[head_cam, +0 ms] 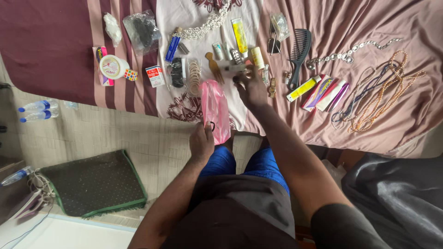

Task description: The person handles various jewelry items, including necklaces and chains, on a bed. They pick up and examine a gold chain, a silver chain, and a pink plastic bag containing small items. The person also retrieves a small purple object from a drawer and places it on the bed.

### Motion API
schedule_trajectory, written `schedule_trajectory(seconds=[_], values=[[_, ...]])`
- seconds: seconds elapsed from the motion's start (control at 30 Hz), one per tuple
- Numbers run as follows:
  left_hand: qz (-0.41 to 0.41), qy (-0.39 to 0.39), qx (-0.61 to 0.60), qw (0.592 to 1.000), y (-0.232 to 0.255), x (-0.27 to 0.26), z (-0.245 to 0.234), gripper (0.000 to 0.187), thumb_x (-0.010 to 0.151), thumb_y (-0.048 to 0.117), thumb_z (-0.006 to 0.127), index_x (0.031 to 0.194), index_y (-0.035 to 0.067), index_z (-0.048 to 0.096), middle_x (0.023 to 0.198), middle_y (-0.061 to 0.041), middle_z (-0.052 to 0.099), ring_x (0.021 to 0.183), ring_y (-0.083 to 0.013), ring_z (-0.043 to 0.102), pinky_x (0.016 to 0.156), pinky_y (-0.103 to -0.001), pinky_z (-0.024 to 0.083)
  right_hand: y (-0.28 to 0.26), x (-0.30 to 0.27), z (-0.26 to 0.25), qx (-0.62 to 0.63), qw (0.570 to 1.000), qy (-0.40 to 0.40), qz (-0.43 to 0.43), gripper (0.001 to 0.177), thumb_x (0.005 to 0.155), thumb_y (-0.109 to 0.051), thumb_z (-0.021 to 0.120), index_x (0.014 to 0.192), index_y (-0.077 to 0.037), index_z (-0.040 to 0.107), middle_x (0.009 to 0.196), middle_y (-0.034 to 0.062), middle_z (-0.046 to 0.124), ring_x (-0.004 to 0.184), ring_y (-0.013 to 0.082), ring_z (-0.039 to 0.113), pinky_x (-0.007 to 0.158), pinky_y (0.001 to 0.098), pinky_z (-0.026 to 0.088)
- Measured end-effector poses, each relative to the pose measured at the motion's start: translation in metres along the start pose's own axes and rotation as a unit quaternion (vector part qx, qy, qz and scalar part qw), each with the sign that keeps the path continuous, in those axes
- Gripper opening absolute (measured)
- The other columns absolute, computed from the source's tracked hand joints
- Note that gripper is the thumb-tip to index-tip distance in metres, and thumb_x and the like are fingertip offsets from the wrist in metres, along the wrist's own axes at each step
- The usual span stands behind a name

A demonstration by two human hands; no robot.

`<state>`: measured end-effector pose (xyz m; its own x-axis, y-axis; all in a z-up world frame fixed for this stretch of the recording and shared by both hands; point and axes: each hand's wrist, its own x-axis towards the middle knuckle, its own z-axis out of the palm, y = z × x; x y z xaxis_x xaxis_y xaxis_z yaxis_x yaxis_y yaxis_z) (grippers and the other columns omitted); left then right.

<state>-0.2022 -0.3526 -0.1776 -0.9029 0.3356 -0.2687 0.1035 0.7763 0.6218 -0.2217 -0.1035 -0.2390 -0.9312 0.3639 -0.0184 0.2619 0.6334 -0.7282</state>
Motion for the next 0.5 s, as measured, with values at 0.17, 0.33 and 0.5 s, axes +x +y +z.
schedule_trajectory(seconds=[0.17,0.33,0.5], values=[[0.034,0.01,-0.012,0.999,0.009,0.007,0.019,0.026,0.103,0.02,0.055,0.109,-0.003,0.064,0.09,-0.023,0.068,0.082,-0.0428,0.067,0.071,-0.052,0.051,-0.033,-0.051,-0.033,0.224,0.955,0.099,0.167,0.035,0.092,-0.004,0.079,0.125,-0.004,0.068,0.115,0.0126,0.065,0.1,0.0177,0.07,0.079,0.029,0.062],[-0.009,-0.022,-0.072,0.997,0.014,0.006,0.031,0.026,0.105,0.02,0.054,0.104,-0.003,0.064,0.088,-0.024,0.066,0.082,-0.0442,0.066,0.07,-0.053,0.049,-0.073,-0.104,-0.036,0.177,0.978,0.038,0.109,0.038,0.081,-0.012,0.086,0.114,-0.006,0.07,0.099,0.0084,0.076,0.094,0.0195,0.073,0.083,0.0342,0.06],[0.018,-0.013,-0.093,0.995,0.007,-0.002,0.026,0.028,0.107,0.02,0.05,0.104,-0.003,0.063,0.085,-0.024,0.066,0.08,-0.0435,0.064,0.07,-0.053,0.048,-0.067,-0.081,-0.035,0.084,0.989,0.084,0.087,0.028,0.089,-0.009,0.08,0.115,-0.005,0.071,0.113,0.0124,0.073,0.108,0.0332,0.07,0.094,0.0415,0.056]])
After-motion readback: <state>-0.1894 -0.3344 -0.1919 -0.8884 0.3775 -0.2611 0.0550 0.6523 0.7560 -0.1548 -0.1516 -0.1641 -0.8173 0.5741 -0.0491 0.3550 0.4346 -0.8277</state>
